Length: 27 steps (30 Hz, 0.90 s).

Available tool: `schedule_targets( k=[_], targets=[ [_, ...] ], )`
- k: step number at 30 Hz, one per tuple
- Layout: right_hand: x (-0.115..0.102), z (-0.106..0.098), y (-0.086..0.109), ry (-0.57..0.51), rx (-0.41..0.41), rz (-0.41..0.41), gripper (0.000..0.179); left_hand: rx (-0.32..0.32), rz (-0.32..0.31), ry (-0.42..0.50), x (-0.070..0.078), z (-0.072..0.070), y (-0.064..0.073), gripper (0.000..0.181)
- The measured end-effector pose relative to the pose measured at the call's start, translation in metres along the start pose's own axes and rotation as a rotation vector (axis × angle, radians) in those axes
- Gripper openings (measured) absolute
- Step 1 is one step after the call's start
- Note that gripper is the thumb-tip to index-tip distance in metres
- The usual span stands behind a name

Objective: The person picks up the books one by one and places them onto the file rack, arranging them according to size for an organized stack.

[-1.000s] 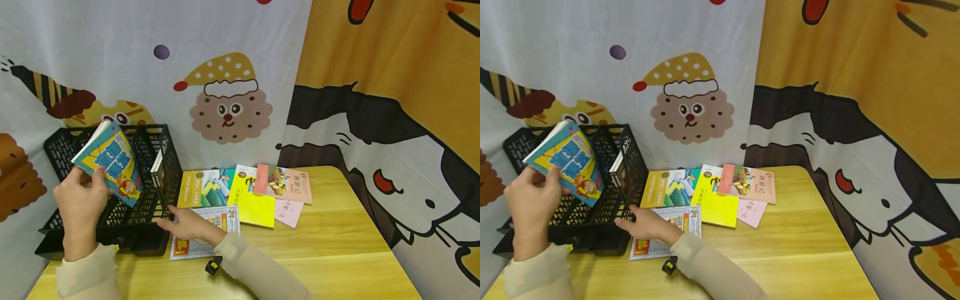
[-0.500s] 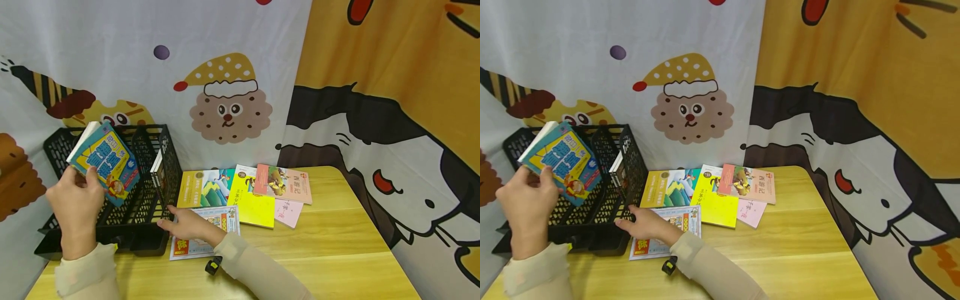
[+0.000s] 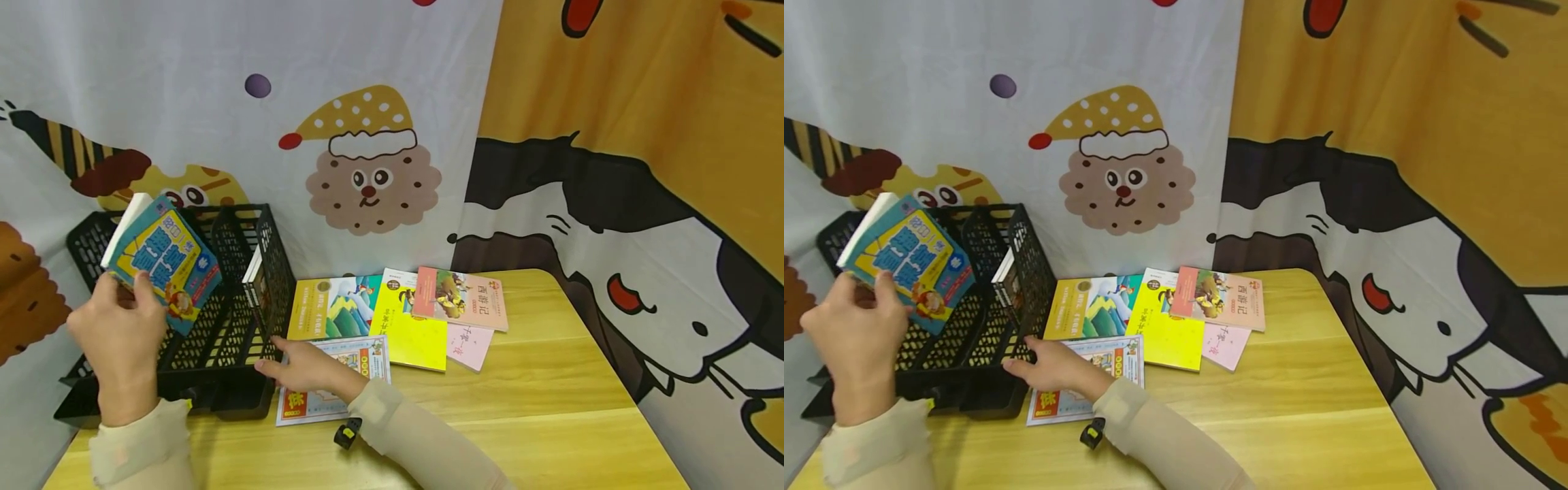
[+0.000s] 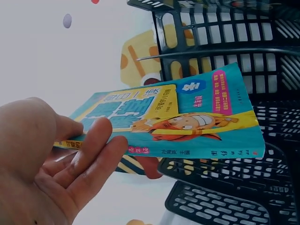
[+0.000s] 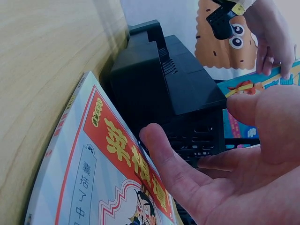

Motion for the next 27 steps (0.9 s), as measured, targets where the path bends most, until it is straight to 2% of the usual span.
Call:
schedule_targets(
  k=[3, 7, 10, 14, 21, 25, 27],
  targets=[
    [0.0, 0.0, 0.0, -0.005, 0.0, -0.002, 0.078, -0.017, 0.08, 0.0, 0.003, 0.006, 0.001, 0.044],
    [0.0, 0.0, 0.0, -0.017, -0.002, 0.001, 0.078, -0.06, 0.154, 0.0, 0.006, 0.019, 0.004, 0.037],
    [0.0, 0.0, 0.0, -0.022, -0.004, 0.008, 0.078, -0.101, 0.178, 0.01, 0.008, 0.026, 0.007, 0.036],
    [0.0, 0.0, -0.001, -0.02, -0.001, 0.015, 0.078, -0.19, 0.128, 0.015, 0.006, 0.032, 0.008, 0.04],
    [0.001, 0.001, -0.002, -0.019, 0.001, 0.014, 0.078, -0.421, -0.013, -0.033, -0.007, 0.033, 0.006, 0.047],
    [0.001, 0.001, -0.001, -0.016, 0.0, 0.015, 0.078, -0.49, -0.038, -0.061, -0.008, 0.035, 0.007, 0.047],
    [0.0, 0.001, 0.0, -0.015, 0.0, 0.014, 0.078, -0.495, -0.037, -0.057, -0.007, 0.036, 0.007, 0.046]
  ],
)
Point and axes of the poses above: each hand's wrist, its own y-axis away from the middle knuckle, its own z-axis out of the palm, x = y × z, the point moved 6 cm from there along -y, towards the middle knuckle, and after that the axes turned 1 degree about -z, right-handed, at the moved point
